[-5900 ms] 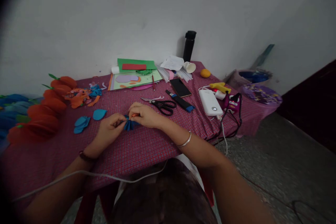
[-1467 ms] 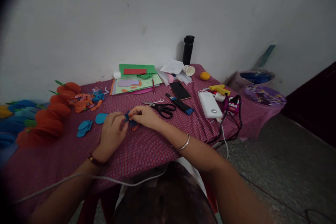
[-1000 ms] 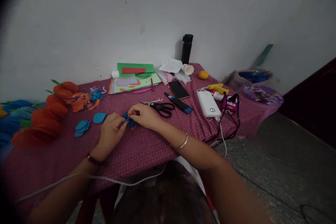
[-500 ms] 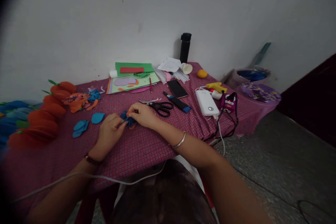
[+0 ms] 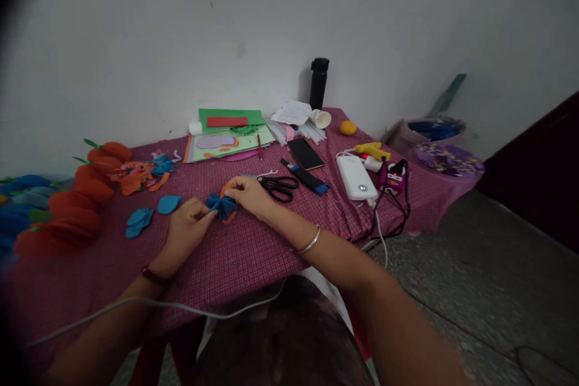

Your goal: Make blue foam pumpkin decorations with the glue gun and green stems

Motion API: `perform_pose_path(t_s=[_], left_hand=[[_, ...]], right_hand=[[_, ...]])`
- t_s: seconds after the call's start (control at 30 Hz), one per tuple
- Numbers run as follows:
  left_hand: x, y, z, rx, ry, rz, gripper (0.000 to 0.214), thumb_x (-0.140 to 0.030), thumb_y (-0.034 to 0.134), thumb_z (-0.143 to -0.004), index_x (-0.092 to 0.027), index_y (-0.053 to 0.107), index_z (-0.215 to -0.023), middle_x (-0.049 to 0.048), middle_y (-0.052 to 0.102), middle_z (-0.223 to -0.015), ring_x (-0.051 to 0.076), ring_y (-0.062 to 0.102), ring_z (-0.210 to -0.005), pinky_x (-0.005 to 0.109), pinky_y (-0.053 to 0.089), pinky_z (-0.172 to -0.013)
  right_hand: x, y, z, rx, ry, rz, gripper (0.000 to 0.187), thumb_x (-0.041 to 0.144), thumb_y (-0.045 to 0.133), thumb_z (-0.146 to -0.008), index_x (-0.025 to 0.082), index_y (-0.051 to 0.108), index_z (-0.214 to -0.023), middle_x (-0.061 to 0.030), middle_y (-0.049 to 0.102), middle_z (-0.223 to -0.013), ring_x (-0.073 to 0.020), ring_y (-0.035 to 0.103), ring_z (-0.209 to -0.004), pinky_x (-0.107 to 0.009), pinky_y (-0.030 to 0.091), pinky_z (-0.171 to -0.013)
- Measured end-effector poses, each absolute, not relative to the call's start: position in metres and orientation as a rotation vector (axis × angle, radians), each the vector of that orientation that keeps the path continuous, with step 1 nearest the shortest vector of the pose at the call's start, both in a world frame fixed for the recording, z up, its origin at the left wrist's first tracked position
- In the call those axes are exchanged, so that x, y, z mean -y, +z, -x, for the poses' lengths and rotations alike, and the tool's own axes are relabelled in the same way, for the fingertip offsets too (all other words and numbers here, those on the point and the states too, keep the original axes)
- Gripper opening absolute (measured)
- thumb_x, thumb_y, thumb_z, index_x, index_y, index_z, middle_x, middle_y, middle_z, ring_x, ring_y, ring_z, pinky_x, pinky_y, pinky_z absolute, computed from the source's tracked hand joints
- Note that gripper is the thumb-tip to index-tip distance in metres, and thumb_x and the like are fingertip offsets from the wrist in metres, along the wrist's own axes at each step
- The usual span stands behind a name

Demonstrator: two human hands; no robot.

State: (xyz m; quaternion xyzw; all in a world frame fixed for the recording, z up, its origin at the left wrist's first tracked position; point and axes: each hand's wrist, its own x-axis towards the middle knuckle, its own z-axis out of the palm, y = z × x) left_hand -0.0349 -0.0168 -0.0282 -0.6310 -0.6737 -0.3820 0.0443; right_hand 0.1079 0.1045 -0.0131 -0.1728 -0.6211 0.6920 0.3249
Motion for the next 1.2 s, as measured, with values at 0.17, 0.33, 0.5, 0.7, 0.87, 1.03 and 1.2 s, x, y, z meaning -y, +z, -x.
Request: perform_pose_path(t_s=[0.17,0.33,0.5,0.7,0.87,1.03,1.2], left_hand=[[0.02,-0.025,0.034,1.937,-1.02,1.918,0.026,-0.023,0.057,-0.085,-0.02,0.052,-0.06,0.0003,0.051,-0.064,0.017,0.051,-0.067,0.03,0.039,-0.063],[0.029,-0.02,0.04,1.751,-0.876,1.848,0.027,-0.023,0.056,-0.088,-0.02,0.053,-0.061,0.0018,0.054,-0.065,0.018,0.05,-0.069,0.033,0.041,-0.067],[0.039,-0.014,0.049,1.672,-0.859,1.822,0.022,-0.019,0.057,-0.087,-0.02,0.057,-0.065,0.0018,0.054,-0.066,0.018,0.051,-0.068,0.033,0.042,-0.068],[0.044,-0.014,0.052,1.76,-0.955,1.815,0.02,-0.019,0.058,-0.087,-0.021,0.057,-0.067,0.0014,0.056,-0.067,0.017,0.053,-0.069,0.032,0.044,-0.068],[0.034,-0.015,0.065,1.88,-1.159,1.702,0.016,-0.021,0.059,-0.086,-0.021,0.059,-0.07,0.0003,0.058,-0.068,0.015,0.057,-0.066,0.029,0.047,-0.065],[0.016,-0.012,0.073,1.903,-1.204,1.728,0.02,-0.024,0.06,-0.083,-0.023,0.06,-0.064,-0.0014,0.056,-0.059,0.014,0.056,-0.057,0.026,0.046,-0.056],[0.022,-0.013,0.075,2.067,-1.217,1.794,0.032,-0.026,0.049,-0.087,-0.024,0.05,-0.055,-0.0009,0.052,-0.055,0.016,0.053,-0.05,0.028,0.045,-0.048]], right_hand=[[-0.116,-0.006,-0.113,1.7,1.663,0.475,0.005,0.013,0.059,-0.076,0.014,0.06,-0.071,0.0038,0.061,-0.066,-0.0077,0.051,-0.058,-0.021,0.041,-0.06],[-0.132,-0.002,-0.122,2.002,1.293,0.501,0.02,0.003,0.049,-0.077,0.014,0.066,-0.072,-0.0002,0.067,-0.073,-0.0114,0.058,-0.071,-0.025,0.043,-0.074],[-0.136,-0.01,-0.123,2.056,1.144,0.616,0.024,0.003,0.049,-0.078,0.014,0.066,-0.09,-0.002,0.067,-0.082,-0.0133,0.059,-0.076,-0.026,0.045,-0.075],[-0.119,-0.014,-0.12,1.982,1.289,0.543,0.02,0.008,0.049,-0.08,0.014,0.064,-0.092,-0.0027,0.066,-0.084,-0.014,0.061,-0.078,-0.028,0.047,-0.076],[-0.092,-0.005,-0.121,1.977,1.416,0.538,0.02,0.009,0.05,-0.078,0.018,0.066,-0.086,-0.0032,0.068,-0.086,-0.0165,0.065,-0.083,-0.029,0.049,-0.077],[-0.079,-0.007,-0.123,1.99,1.587,0.533,0.024,0.01,0.049,-0.078,0.025,0.067,-0.082,0.0024,0.066,-0.066,-0.0158,0.067,-0.066,-0.037,0.046,-0.092],[-0.095,-0.018,-0.12,2.004,1.591,0.649,0.024,0.012,0.05,-0.077,0.026,0.069,-0.078,-0.0024,0.071,-0.076,-0.0196,0.068,-0.086,-0.038,0.044,-0.096]])
